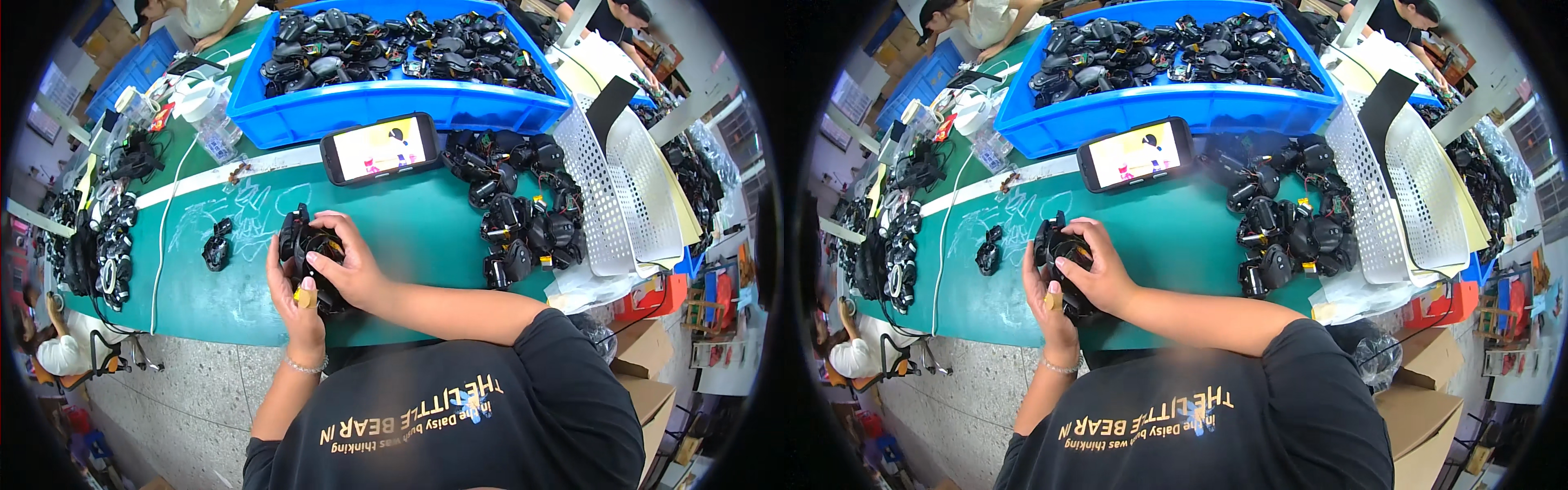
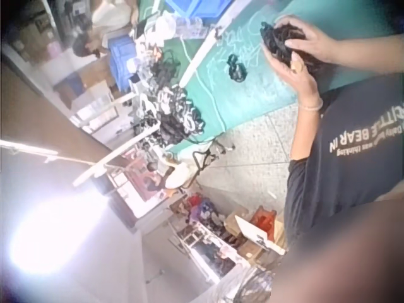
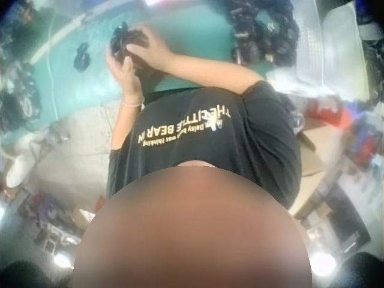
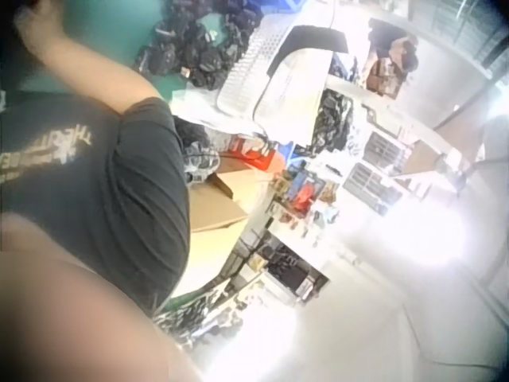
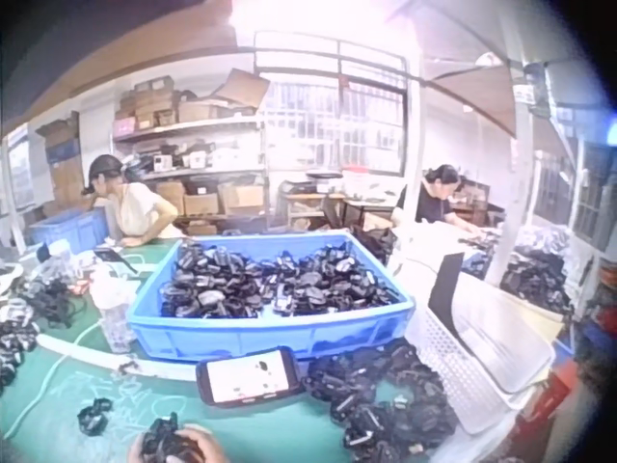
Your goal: The person assembles small black electronic devices at a workbench. They pick up a device, insert a small rectangular battery, and connect a yellow wire connector to the internal circuit board. The person repeats this process for multiple units, placing the finished devices into a white basket.
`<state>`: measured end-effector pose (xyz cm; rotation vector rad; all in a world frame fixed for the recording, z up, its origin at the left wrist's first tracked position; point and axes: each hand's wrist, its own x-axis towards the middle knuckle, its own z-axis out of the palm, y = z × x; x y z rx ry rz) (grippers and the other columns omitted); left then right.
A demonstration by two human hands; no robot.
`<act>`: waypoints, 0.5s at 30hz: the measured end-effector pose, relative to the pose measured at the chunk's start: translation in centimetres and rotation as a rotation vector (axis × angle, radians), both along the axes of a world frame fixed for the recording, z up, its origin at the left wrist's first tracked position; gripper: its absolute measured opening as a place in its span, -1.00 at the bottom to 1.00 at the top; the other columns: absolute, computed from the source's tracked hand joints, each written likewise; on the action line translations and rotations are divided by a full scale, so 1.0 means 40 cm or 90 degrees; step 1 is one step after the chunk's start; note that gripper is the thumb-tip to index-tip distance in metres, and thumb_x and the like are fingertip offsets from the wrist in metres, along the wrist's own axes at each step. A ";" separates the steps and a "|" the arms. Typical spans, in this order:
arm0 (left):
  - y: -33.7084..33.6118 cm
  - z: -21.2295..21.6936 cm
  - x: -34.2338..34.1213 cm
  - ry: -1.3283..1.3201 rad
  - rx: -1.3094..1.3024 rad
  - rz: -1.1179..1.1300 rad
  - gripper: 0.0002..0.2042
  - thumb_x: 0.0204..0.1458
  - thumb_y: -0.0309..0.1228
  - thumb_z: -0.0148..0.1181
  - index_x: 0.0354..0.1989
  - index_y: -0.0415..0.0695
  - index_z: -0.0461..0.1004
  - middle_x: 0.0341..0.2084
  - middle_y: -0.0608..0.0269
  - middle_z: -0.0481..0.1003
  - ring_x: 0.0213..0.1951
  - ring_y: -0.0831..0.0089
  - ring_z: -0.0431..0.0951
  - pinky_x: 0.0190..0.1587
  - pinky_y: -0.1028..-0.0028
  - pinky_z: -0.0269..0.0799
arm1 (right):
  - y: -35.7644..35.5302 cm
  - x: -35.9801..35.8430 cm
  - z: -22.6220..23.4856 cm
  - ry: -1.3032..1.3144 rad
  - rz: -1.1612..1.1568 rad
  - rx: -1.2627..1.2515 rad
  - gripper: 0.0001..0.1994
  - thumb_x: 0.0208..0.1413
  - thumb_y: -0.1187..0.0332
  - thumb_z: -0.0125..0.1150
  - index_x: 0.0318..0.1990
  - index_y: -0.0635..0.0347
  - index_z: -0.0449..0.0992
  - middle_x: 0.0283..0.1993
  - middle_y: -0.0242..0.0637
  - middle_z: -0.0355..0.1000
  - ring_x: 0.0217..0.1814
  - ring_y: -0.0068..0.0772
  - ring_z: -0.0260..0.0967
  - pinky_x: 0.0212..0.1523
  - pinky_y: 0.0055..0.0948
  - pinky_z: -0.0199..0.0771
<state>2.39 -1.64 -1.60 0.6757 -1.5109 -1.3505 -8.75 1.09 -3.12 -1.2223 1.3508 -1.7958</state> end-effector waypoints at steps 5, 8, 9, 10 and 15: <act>0.032 -0.003 0.002 -0.046 -0.083 0.046 -0.19 -0.01 -0.06 0.15 0.28 -0.31 -0.06 0.06 -0.03 0.23 0.01 0.27 0.34 0.05 0.37 0.27 | 0.004 0.000 0.002 -0.052 0.028 -0.001 -0.65 0.05 0.43 0.13 0.00 0.24 0.27 0.08 -0.18 0.13 0.13 -0.36 0.15 0.16 -0.40 0.15; 0.039 -0.013 0.011 -0.037 -0.070 0.056 -0.21 -0.01 -0.12 0.16 0.28 -0.31 -0.06 0.07 -0.01 0.22 0.02 0.28 0.32 0.06 0.37 0.26 | 0.004 0.006 0.004 -0.047 0.036 -0.001 -0.67 0.06 0.43 0.11 0.00 0.24 0.27 0.04 -0.20 0.16 0.09 -0.41 0.17 0.12 -0.43 0.20; 0.039 -0.012 0.008 -0.023 -0.052 0.052 -0.22 -0.01 -0.14 0.16 0.28 -0.31 -0.06 0.07 0.00 0.22 0.02 0.29 0.32 0.06 0.37 0.26 | 0.002 0.005 0.003 -0.041 0.035 0.001 -0.67 0.07 0.43 0.10 0.00 0.23 0.26 0.02 -0.21 0.18 0.07 -0.43 0.18 0.10 -0.44 0.22; 0.040 -0.011 0.005 -0.008 -0.034 0.047 -0.23 -0.01 -0.16 0.16 0.28 -0.31 -0.06 0.07 0.01 0.22 0.03 0.29 0.31 0.06 0.36 0.26 | 0.001 0.005 -0.001 -0.059 0.044 0.014 -0.67 0.08 0.42 0.10 0.00 0.23 0.26 -0.01 -0.23 0.20 0.04 -0.45 0.19 0.07 -0.45 0.24; 0.043 -0.012 0.001 0.021 -0.037 0.065 -0.26 0.01 -0.19 0.14 0.28 -0.32 -0.05 0.10 0.00 0.21 0.01 0.30 0.34 0.06 0.38 0.28 | 0.004 0.010 -0.005 -0.086 0.052 0.029 -0.67 0.10 0.41 0.09 0.01 0.21 0.23 -0.14 -0.31 0.27 -0.09 -0.55 0.24 -0.05 -0.50 0.31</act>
